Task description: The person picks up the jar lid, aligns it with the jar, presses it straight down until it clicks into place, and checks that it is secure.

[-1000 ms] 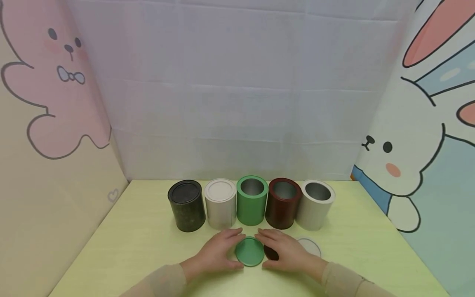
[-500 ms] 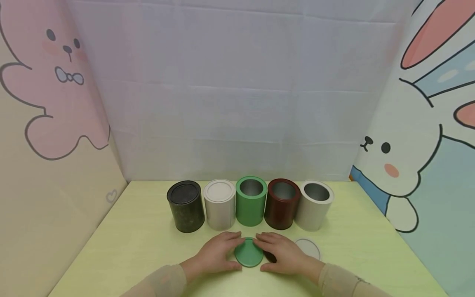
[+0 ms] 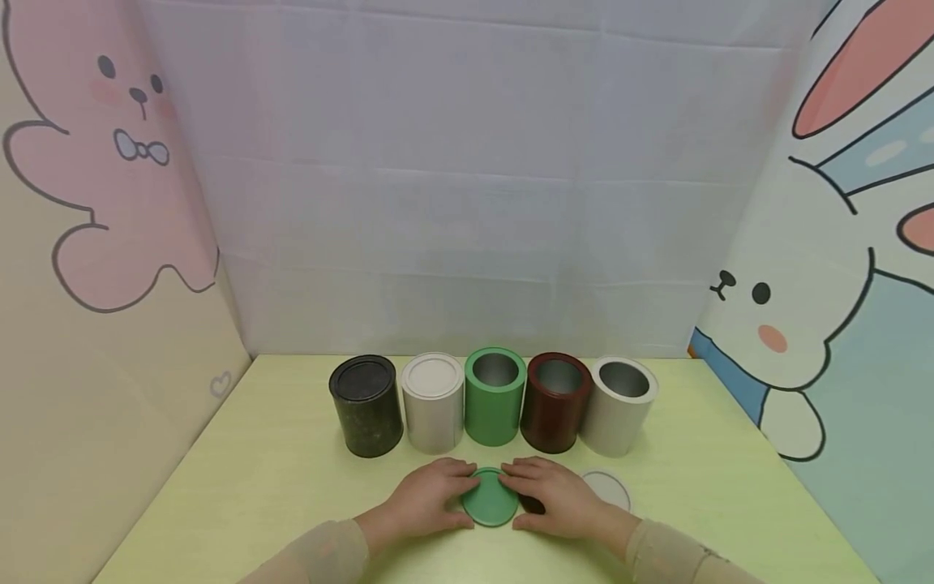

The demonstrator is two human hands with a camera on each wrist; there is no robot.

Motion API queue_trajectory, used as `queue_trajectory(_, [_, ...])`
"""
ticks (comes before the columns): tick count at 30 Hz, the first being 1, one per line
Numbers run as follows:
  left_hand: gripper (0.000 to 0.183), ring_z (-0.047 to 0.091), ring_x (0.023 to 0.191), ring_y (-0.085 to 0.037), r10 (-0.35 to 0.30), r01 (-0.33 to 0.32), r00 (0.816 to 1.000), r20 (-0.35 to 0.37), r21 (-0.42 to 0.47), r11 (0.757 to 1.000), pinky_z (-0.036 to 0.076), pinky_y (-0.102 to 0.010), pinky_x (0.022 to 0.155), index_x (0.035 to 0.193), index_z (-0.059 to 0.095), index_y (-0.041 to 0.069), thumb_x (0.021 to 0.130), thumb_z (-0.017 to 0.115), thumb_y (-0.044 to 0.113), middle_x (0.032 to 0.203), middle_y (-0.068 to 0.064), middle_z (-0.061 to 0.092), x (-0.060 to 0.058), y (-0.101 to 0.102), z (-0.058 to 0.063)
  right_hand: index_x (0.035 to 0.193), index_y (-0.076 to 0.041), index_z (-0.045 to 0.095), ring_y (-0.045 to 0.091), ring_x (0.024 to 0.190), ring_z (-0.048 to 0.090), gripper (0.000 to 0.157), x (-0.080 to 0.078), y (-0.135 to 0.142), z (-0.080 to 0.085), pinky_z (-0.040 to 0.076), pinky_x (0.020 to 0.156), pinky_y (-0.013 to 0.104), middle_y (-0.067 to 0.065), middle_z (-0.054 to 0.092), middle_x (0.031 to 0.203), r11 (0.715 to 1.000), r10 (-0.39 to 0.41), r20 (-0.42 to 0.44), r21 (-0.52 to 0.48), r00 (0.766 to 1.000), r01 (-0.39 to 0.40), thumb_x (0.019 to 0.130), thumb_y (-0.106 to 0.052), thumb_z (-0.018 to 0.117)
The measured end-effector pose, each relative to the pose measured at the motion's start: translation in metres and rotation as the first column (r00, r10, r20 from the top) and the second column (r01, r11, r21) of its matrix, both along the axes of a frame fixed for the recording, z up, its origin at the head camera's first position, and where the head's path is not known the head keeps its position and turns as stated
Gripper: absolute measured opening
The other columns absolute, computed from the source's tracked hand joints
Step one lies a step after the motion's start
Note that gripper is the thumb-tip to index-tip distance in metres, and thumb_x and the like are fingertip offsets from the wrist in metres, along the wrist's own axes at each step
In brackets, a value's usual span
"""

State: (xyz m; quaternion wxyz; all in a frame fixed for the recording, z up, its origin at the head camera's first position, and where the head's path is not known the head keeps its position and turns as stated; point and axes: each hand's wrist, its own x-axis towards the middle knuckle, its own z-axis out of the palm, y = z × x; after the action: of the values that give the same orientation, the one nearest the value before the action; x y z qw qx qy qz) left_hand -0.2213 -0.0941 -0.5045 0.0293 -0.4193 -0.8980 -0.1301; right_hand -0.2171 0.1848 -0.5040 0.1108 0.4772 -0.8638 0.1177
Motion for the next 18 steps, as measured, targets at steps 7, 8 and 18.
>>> queue_trajectory(7, [0.057, 0.055, 0.123, -0.021, 0.003, -0.003, 1.0, -0.011, 0.033, 0.999, 0.045, -0.031, 0.103, 0.126, 0.069, 0.006, 0.083, 0.079, 0.041, 0.134, -0.008, 0.061, 0.0001, -0.0002, -0.0008, 0.132, -0.007, 0.065, 0.028, 0.122, 0.057, 0.056, -0.0012, -0.0003, -0.0005, 0.047, 0.101, 0.044, 0.008, 0.061, 0.135, 1.0, 0.017, -0.01, -0.021, 1.0, -0.017, 0.091, -0.045, 0.069])
queue_trajectory(8, [0.056, 0.056, 0.123, -0.021, 0.003, -0.002, 1.0, -0.009, 0.038, 0.999, 0.045, -0.031, 0.103, 0.126, 0.069, 0.006, 0.083, 0.079, 0.041, 0.133, -0.008, 0.061, 0.0001, -0.0005, -0.0009, 0.131, -0.006, 0.066, 0.028, 0.122, 0.057, 0.056, -0.0015, -0.0006, -0.0007, 0.048, 0.101, 0.044, 0.008, 0.062, 0.134, 0.999, 0.021, -0.01, -0.026, 1.0, -0.021, 0.091, -0.045, 0.07])
queue_trajectory(18, [0.055, 0.057, 0.121, -0.021, -0.008, 0.008, 1.0, -0.006, 0.053, 0.999, 0.046, -0.031, 0.102, 0.123, 0.071, 0.004, 0.083, 0.08, 0.042, 0.131, -0.008, 0.063, -0.0011, -0.0004, -0.0027, 0.126, -0.006, 0.069, 0.023, 0.118, 0.06, 0.051, -0.0022, -0.0039, -0.0011, 0.05, 0.098, 0.039, 0.007, 0.065, 0.129, 0.999, 0.019, -0.012, -0.043, 1.0, -0.019, 0.088, -0.041, 0.073])
